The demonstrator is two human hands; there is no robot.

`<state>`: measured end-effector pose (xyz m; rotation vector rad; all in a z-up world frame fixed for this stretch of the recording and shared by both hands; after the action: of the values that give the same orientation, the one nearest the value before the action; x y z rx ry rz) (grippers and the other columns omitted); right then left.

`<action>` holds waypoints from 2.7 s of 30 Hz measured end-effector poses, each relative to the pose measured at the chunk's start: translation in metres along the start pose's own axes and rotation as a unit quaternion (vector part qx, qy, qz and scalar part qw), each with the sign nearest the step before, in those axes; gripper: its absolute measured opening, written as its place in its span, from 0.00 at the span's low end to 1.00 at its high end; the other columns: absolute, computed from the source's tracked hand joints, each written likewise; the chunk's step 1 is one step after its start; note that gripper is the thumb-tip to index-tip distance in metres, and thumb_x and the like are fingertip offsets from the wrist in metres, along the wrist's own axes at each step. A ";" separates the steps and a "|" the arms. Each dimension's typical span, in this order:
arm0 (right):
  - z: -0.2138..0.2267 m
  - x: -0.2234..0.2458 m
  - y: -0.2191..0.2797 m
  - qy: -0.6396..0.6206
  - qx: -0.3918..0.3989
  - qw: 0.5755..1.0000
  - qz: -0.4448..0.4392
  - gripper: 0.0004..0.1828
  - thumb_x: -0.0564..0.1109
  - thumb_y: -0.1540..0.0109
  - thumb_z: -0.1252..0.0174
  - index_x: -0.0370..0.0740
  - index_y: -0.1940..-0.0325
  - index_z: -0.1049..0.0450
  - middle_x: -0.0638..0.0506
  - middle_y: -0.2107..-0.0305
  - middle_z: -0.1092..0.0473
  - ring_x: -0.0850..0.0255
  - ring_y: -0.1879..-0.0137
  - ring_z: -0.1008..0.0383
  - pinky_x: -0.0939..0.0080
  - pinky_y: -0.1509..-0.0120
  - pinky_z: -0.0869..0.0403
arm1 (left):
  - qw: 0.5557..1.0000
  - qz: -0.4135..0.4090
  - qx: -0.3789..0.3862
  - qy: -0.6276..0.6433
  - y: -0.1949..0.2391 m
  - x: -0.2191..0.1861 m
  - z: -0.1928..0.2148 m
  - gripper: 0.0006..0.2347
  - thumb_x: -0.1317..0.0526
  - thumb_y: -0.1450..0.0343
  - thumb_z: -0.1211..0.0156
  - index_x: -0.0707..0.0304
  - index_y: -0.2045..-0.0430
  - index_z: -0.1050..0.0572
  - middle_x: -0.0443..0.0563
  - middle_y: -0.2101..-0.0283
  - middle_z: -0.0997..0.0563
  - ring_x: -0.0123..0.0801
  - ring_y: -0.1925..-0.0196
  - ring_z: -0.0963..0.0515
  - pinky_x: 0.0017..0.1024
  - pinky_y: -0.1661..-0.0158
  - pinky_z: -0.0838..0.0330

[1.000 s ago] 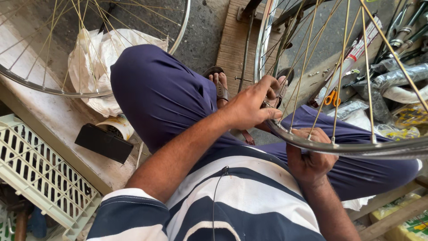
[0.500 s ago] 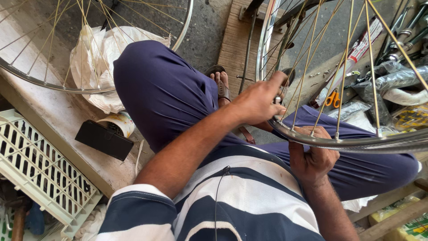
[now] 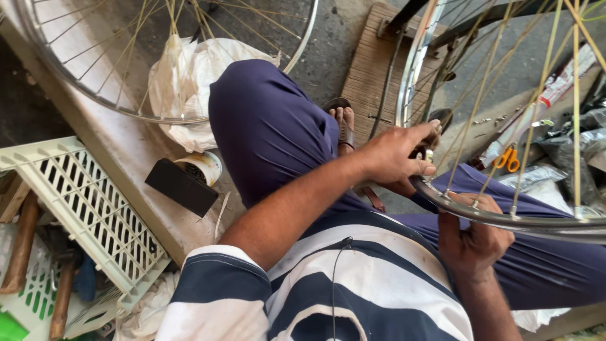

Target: The person sits on the ground and works on a bicycle wheel, using a small tool to tighten the spokes. They rotate the wheel periodically to access different sections and continue the tightening process.

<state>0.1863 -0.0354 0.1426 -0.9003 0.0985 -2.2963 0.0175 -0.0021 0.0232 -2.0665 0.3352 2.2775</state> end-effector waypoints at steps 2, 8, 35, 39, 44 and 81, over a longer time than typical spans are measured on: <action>0.003 0.000 0.001 -0.014 -0.005 1.000 -0.006 0.03 0.34 0.32 0.37 0.32 0.54 0.23 0.44 0.64 0.23 0.60 0.66 0.23 0.66 0.67 0.32 | 0.994 0.028 0.081 0.074 -0.004 0.013 -0.003 0.25 0.51 0.30 0.33 0.64 0.42 0.27 0.57 0.53 0.15 0.42 0.49 0.14 0.36 0.49 0.22; 0.001 -0.009 0.002 -0.054 0.012 0.997 -0.048 0.03 0.32 0.34 0.38 0.35 0.58 0.23 0.44 0.64 0.23 0.59 0.66 0.22 0.65 0.68 0.28 | 0.998 0.041 0.020 -0.053 -0.007 0.002 -0.003 0.19 0.47 0.33 0.31 0.66 0.62 0.17 0.61 0.62 0.16 0.46 0.57 0.14 0.40 0.56 0.24; -0.106 -0.168 -0.020 -0.388 0.233 0.840 -0.301 0.19 0.46 0.33 0.41 0.34 0.41 0.27 0.49 0.62 0.25 0.60 0.57 0.24 0.58 0.57 0.25 | 0.966 0.057 -0.055 -0.246 -0.013 -0.011 0.002 0.27 0.57 0.36 0.33 0.66 0.44 0.34 0.71 0.64 0.19 0.68 0.60 0.20 0.57 0.59 0.28; -0.144 -0.177 -0.001 -0.626 0.287 0.670 -0.278 0.26 0.43 0.33 0.40 0.33 0.32 0.34 0.50 0.56 0.28 0.59 0.54 0.27 0.57 0.57 0.27 | 0.958 0.019 -0.056 -0.282 0.001 -0.035 0.024 0.20 0.60 0.37 0.30 0.64 0.52 0.26 0.68 0.64 0.17 0.64 0.61 0.19 0.55 0.59 0.28; -0.160 -0.208 0.004 -0.609 0.334 0.623 -0.360 0.27 0.51 0.33 0.47 0.33 0.34 0.33 0.45 0.55 0.26 0.56 0.52 0.24 0.52 0.48 0.25 | 0.981 -0.032 -0.155 -0.115 0.013 -0.103 0.043 0.11 0.57 0.30 0.35 0.65 0.60 0.21 0.58 0.67 0.15 0.42 0.66 0.14 0.35 0.65 0.21; -0.103 -0.196 -0.019 -0.358 0.059 0.852 -0.378 0.30 0.60 0.36 0.43 0.35 0.41 0.26 0.45 0.57 0.23 0.56 0.53 0.21 0.58 0.47 0.23 | 0.892 -0.332 -0.003 -0.308 0.058 -0.127 0.006 0.11 0.60 0.37 0.29 0.62 0.72 0.27 0.52 0.76 0.26 0.42 0.73 0.24 0.40 0.68 0.31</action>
<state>0.2181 0.0813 -0.0436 -1.9131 -0.8527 -2.3857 0.0149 -0.0440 0.1566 -1.0755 -0.3585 2.2712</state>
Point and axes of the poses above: each hand's wrist, its own y-axis away from the middle knuckle, its own z-axis out of the back of the hand, x = y × z, the point moved 5 cm from there along -y, towards the middle knuckle
